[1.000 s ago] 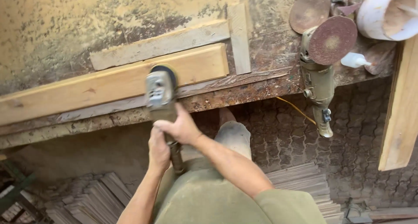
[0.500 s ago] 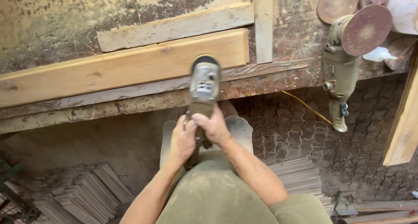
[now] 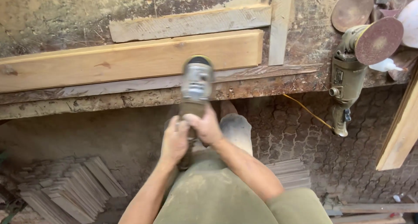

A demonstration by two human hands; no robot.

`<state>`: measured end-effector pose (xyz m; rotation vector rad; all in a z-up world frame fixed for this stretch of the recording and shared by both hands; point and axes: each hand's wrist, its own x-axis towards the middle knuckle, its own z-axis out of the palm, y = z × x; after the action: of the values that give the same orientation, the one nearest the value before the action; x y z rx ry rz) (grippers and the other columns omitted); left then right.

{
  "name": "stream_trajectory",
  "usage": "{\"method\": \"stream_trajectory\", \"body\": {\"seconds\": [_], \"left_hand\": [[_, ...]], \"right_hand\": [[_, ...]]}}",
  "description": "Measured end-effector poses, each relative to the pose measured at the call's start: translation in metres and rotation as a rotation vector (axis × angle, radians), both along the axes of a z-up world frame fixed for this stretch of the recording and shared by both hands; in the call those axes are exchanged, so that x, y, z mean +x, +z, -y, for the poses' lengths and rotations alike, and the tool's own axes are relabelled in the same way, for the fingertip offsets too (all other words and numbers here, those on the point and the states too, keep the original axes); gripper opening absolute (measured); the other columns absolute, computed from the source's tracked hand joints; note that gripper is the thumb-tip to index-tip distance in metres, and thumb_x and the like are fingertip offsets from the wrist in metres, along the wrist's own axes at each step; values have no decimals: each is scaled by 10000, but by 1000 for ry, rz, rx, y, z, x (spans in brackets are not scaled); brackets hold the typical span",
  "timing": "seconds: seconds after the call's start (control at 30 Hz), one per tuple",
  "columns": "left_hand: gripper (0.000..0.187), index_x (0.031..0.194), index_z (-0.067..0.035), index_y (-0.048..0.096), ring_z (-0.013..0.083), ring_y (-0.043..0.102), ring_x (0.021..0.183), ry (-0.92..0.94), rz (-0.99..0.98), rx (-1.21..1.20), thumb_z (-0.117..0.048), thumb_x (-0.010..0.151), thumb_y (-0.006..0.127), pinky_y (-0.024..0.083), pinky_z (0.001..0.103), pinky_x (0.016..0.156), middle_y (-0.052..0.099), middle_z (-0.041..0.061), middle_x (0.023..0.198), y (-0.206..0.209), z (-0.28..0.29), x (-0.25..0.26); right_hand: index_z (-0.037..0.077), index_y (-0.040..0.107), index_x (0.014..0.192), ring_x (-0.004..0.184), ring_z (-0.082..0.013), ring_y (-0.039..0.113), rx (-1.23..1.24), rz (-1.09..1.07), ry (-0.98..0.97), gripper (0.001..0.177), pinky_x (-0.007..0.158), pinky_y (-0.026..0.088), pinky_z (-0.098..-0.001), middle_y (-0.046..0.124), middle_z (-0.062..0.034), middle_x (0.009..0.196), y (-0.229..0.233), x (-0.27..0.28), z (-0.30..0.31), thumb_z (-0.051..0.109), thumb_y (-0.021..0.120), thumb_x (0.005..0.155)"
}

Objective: Repairing a knot in a wooden board by applying glue and sanding it smooth with manual sandpaper and a power sander.

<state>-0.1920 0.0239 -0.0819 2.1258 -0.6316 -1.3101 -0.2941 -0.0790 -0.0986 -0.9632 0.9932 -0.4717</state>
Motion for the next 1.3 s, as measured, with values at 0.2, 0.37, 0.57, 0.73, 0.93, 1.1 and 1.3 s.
{"method": "stream_trajectory", "body": {"seconds": [0.2, 0.37, 0.57, 0.73, 0.93, 1.1, 1.3], "left_hand": [[306, 1210, -15, 568, 190, 550, 857, 306, -92, 180, -157, 955, 476, 489, 322, 796, 642, 111, 1034, 48, -42, 26], [830, 1326, -16, 502, 235, 608, 1018, 324, -175, 64, -518, 715, 757, 493, 347, 910, 642, 142, 1184, 50, -67, 12], [633, 1209, 10, 681, 193, 626, 818, 327, -211, 320, -497, 830, 656, 508, 308, 772, 731, 111, 935, 64, -63, -6], [691, 1293, 26, 599, 215, 654, 888, 543, -339, 139, -360, 754, 796, 519, 317, 824, 711, 156, 1044, 61, -43, -18], [417, 1241, -60, 562, 212, 630, 987, 297, -112, 35, -268, 883, 606, 521, 351, 891, 660, 130, 1066, 43, 11, -11], [283, 1256, 60, 522, 267, 709, 850, 7, -171, -164, -14, 983, 514, 596, 449, 863, 645, 178, 879, 19, 63, -38], [528, 1160, -75, 626, 219, 679, 934, 139, -321, 35, -554, 941, 663, 551, 461, 868, 718, 179, 988, 20, 87, -43]], "right_hand": [[-59, 515, 1241, 898, -223, 659, 281, 29, 142, 648, 828, 572, -319, 668, -159, 1070, 55, 45, 4, 290, 722, 736], [-32, 486, 1306, 1010, -230, 644, 132, 159, 189, 653, 931, 532, -350, 654, -158, 1177, 62, 31, -1, 264, 737, 782], [4, 494, 1305, 968, -230, 669, 138, 80, 182, 639, 894, 560, -350, 671, -143, 1138, 60, 19, 10, 275, 741, 781], [-5, 487, 1289, 966, -230, 662, 144, 61, 189, 641, 885, 561, -357, 663, -149, 1130, 62, 17, 20, 290, 739, 777], [36, 543, 1310, 1007, -205, 643, 198, 115, 29, 670, 907, 559, -389, 686, -135, 1133, 24, 4, 18, 264, 831, 749], [98, 592, 1301, 1009, -191, 660, 204, -4, -49, 616, 889, 601, -435, 718, -134, 1138, 4, -49, 30, 256, 872, 776], [40, 613, 1177, 872, -166, 666, 162, 9, -305, 366, 801, 589, -382, 719, -111, 980, 11, -42, 40, 211, 736, 878]]}}
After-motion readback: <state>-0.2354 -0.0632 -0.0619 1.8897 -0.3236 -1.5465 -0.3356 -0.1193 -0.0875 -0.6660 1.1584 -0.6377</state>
